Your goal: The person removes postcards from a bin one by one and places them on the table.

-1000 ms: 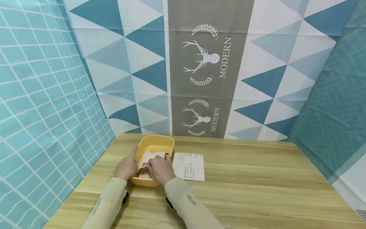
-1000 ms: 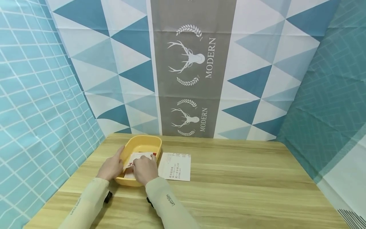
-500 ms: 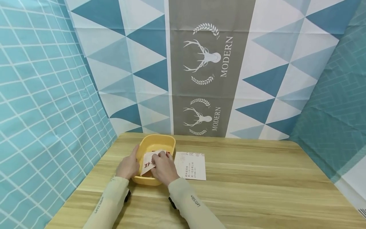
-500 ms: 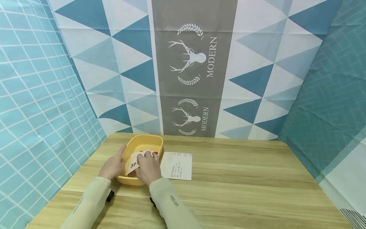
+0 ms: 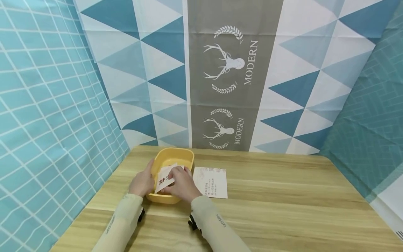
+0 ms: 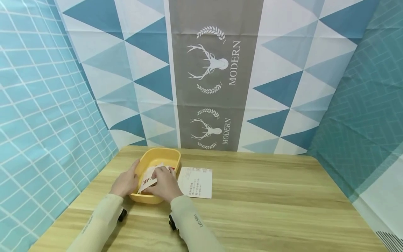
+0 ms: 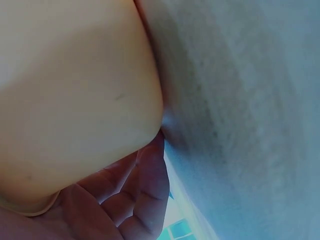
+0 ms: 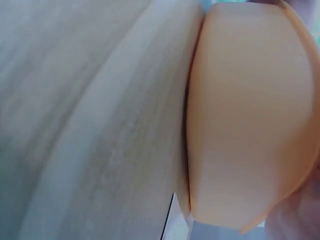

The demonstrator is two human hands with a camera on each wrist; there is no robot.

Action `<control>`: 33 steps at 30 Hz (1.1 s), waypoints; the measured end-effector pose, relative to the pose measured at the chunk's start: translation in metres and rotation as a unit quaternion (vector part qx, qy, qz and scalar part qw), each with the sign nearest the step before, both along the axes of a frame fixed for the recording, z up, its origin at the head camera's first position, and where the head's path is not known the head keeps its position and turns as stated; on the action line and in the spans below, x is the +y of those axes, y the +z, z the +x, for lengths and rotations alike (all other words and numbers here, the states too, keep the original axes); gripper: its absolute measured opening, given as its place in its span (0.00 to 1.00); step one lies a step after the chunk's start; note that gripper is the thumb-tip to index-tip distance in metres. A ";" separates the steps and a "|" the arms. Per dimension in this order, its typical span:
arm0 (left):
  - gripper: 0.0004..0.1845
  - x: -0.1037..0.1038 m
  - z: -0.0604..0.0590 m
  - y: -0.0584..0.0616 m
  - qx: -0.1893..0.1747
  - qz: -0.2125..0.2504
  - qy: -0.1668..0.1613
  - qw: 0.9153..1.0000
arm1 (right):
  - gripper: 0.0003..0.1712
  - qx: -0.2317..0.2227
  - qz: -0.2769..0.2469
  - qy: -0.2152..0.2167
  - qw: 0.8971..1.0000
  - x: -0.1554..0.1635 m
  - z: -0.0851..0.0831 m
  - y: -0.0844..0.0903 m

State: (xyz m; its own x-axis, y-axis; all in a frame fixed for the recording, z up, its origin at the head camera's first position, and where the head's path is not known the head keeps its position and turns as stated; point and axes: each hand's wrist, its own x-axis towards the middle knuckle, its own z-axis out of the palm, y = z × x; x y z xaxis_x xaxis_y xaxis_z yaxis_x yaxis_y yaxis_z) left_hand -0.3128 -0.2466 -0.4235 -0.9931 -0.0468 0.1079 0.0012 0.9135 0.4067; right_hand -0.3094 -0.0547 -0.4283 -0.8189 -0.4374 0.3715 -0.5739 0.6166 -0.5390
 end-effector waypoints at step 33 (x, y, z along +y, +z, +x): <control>0.37 0.003 0.001 -0.001 -0.002 0.005 0.013 1.000 | 0.15 -0.184 -0.254 0.055 0.948 0.053 -0.002 0.016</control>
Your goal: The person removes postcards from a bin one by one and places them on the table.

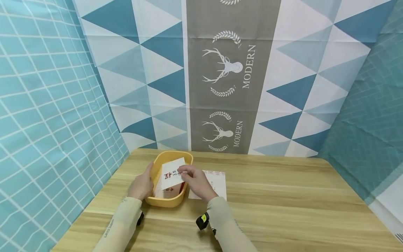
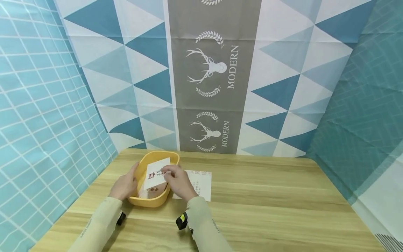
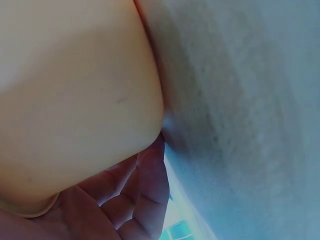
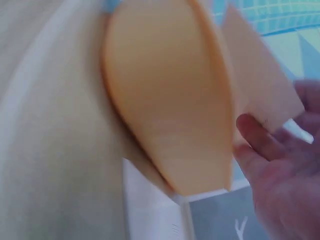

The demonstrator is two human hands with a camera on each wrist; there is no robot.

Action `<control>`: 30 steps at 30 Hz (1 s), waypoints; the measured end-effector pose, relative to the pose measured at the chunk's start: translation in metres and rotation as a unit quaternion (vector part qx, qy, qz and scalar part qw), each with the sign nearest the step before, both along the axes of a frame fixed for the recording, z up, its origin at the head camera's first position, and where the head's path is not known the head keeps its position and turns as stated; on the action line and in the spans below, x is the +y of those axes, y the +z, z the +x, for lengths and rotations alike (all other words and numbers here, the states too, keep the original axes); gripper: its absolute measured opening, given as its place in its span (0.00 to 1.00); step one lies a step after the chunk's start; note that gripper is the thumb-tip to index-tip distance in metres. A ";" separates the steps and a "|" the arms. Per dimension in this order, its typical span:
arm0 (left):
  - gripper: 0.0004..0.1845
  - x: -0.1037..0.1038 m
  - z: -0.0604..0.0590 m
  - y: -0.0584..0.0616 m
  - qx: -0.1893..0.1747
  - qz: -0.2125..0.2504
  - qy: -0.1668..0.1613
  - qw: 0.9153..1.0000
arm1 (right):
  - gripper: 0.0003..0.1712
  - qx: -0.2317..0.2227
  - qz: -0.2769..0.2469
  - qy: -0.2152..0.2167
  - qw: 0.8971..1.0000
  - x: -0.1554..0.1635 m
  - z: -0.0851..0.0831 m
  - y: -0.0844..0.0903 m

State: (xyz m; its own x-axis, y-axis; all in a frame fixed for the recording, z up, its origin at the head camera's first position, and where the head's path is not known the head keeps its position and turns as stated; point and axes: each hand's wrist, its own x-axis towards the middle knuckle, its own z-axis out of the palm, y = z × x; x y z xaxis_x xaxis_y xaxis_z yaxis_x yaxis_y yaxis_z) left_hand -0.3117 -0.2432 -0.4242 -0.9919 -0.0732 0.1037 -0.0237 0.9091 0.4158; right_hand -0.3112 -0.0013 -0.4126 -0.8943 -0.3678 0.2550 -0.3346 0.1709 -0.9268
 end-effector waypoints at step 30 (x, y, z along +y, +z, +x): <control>0.35 -0.001 -0.003 0.000 -0.011 -0.014 0.004 1.000 | 0.20 -0.108 -0.049 -0.190 0.975 0.097 -0.009 0.038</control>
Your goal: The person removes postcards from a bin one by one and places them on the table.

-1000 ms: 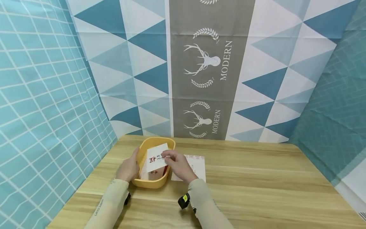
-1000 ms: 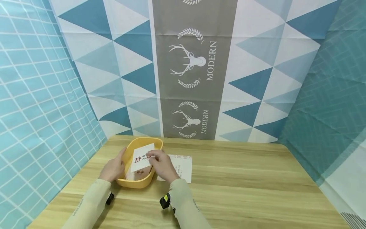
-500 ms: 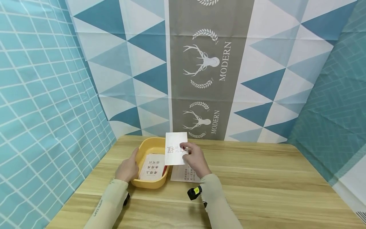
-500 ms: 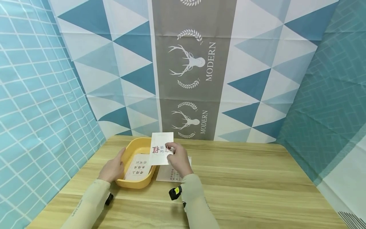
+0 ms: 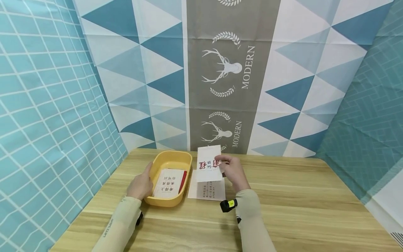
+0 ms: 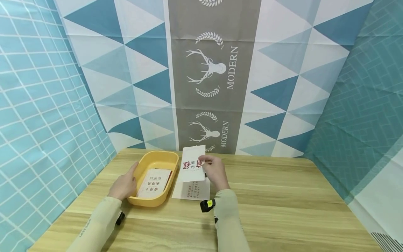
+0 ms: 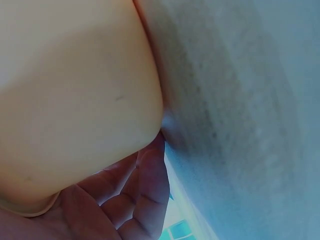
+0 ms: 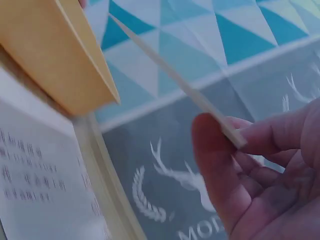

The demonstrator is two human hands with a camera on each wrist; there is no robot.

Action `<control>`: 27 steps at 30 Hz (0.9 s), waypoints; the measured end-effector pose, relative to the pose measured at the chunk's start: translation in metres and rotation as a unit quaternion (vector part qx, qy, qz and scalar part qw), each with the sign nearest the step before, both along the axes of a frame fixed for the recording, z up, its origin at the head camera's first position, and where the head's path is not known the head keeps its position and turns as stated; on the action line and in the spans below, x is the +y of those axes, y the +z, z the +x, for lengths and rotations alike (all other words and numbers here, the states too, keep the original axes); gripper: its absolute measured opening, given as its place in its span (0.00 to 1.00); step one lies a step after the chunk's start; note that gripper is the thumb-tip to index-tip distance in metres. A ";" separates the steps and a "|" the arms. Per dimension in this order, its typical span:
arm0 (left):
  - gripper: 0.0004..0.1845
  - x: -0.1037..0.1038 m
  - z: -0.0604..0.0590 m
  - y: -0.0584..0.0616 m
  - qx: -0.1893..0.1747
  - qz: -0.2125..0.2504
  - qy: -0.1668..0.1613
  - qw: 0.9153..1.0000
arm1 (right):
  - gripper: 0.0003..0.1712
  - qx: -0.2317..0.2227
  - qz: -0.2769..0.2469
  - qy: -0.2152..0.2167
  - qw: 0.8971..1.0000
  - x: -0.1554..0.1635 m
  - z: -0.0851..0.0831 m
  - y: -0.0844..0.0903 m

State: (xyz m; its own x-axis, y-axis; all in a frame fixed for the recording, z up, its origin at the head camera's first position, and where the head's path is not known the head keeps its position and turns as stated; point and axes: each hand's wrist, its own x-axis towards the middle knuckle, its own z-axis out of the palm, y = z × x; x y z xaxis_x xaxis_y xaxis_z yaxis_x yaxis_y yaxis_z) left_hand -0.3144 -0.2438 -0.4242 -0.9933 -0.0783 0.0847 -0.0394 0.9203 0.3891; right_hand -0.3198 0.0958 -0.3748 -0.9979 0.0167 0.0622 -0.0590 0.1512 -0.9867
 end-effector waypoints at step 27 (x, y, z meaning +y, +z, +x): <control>0.37 0.000 -0.001 0.001 -0.017 0.012 0.007 1.000 | 0.10 -0.088 0.106 -0.003 0.990 0.047 -0.009 -0.045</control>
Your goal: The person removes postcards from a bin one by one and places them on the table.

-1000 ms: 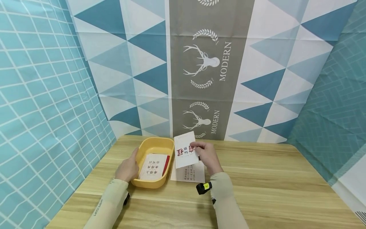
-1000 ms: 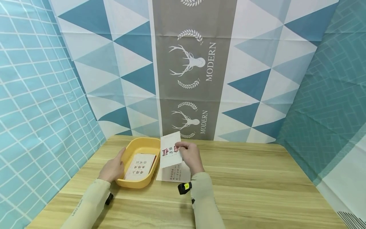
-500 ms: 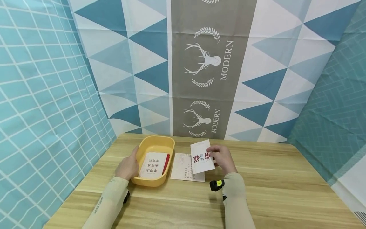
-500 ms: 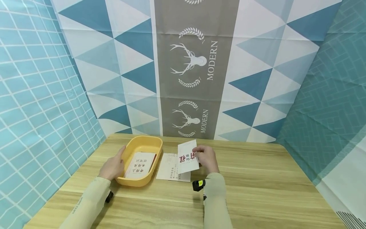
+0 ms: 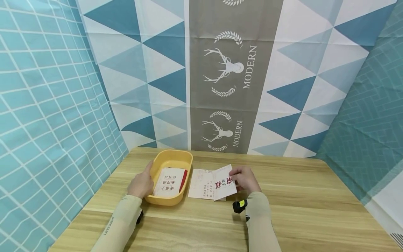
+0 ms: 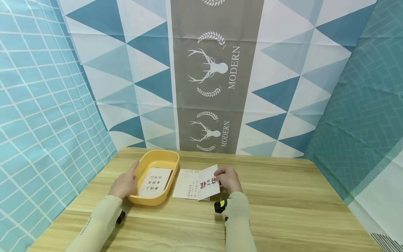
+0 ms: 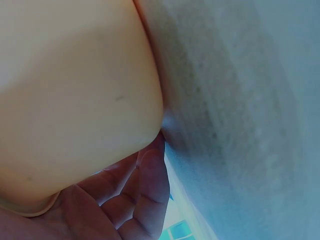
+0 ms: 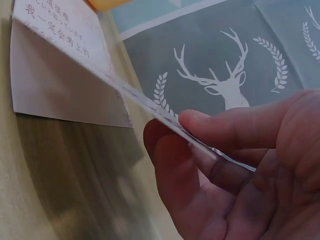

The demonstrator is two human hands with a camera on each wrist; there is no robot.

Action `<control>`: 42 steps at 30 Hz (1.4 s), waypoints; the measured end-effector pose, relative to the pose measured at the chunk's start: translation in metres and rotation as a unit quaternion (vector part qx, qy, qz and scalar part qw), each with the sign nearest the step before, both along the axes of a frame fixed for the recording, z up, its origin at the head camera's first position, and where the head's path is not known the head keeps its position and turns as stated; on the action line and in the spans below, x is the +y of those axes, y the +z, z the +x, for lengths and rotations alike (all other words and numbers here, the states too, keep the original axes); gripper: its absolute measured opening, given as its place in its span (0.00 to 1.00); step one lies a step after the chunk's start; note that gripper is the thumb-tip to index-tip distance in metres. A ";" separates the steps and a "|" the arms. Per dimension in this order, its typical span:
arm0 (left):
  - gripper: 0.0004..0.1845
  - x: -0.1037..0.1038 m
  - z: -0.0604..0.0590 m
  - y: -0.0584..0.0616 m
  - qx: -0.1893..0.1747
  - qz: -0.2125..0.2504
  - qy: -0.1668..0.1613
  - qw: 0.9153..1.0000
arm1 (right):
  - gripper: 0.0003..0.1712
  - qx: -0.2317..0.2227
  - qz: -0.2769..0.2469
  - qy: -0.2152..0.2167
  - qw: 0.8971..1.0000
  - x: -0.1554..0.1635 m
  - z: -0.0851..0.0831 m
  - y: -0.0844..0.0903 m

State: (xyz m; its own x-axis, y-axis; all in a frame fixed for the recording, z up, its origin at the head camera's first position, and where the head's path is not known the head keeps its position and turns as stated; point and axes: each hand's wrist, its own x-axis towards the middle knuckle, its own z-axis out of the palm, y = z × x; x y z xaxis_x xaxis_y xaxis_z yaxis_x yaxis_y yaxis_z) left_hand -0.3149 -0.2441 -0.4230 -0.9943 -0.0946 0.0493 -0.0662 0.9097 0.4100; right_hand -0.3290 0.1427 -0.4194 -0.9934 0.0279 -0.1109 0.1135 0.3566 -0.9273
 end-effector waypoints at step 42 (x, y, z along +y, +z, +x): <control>0.35 0.000 0.000 -0.001 0.010 -0.008 -0.005 1.000 | 0.06 0.016 0.125 0.003 0.992 -0.009 -0.008 -0.023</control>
